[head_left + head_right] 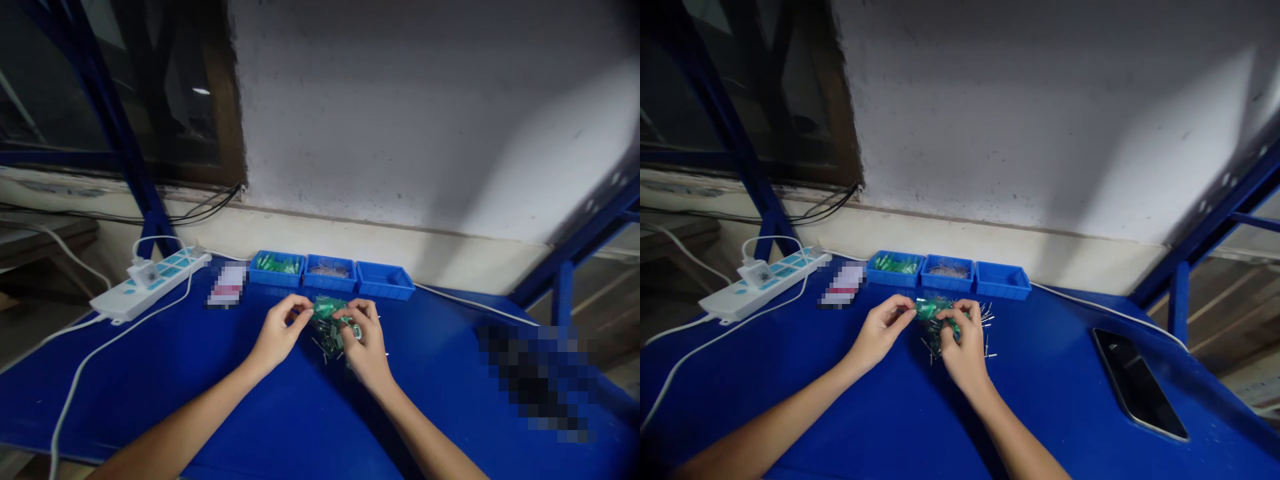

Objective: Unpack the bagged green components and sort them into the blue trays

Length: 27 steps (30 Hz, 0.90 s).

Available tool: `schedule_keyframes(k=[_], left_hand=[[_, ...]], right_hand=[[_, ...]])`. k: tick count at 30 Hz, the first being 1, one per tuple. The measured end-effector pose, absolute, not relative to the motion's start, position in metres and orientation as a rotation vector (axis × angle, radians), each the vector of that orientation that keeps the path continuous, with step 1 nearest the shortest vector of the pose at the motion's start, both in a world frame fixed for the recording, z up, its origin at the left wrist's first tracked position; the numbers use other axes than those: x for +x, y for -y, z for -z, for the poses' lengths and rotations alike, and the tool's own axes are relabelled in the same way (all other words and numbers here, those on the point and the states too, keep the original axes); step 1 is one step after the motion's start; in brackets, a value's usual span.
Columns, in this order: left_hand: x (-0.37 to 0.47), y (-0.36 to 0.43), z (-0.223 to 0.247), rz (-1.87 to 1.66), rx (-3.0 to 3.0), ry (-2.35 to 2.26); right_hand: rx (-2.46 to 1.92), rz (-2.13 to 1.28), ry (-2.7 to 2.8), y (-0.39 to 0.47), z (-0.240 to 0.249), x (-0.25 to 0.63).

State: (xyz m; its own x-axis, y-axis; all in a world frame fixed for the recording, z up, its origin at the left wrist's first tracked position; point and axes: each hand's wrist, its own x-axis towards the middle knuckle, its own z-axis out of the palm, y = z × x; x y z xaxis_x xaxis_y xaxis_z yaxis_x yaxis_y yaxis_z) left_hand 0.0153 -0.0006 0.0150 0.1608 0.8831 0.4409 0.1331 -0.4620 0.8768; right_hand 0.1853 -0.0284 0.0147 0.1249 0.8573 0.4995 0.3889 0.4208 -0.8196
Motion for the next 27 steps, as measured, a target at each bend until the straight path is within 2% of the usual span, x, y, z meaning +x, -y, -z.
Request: schedule_keyframes(k=[5,7,15,22,27], left_hand=[[0.012,0.006,-0.018,-1.459,2.315,-0.884],[0.012,0.007,-0.017,-1.428,2.386,-0.902],[0.014,0.007,-0.016,-1.312,2.246,-1.096],[0.016,0.0,-0.017,-1.027,1.447,-0.952],[0.018,0.0,-0.019,-1.046,1.401,-0.846]], right_hand=[[-1.084,-1.318,0.987,0.024,-0.025,0.185],[-0.988,-1.432,0.963,0.026,-0.027,0.184],[-1.077,-0.869,1.36,0.029,-0.015,0.182],[-0.979,-0.253,1.709,0.035,-0.012,0.185],[-1.037,-0.142,1.692,0.034,-0.01,0.184]])
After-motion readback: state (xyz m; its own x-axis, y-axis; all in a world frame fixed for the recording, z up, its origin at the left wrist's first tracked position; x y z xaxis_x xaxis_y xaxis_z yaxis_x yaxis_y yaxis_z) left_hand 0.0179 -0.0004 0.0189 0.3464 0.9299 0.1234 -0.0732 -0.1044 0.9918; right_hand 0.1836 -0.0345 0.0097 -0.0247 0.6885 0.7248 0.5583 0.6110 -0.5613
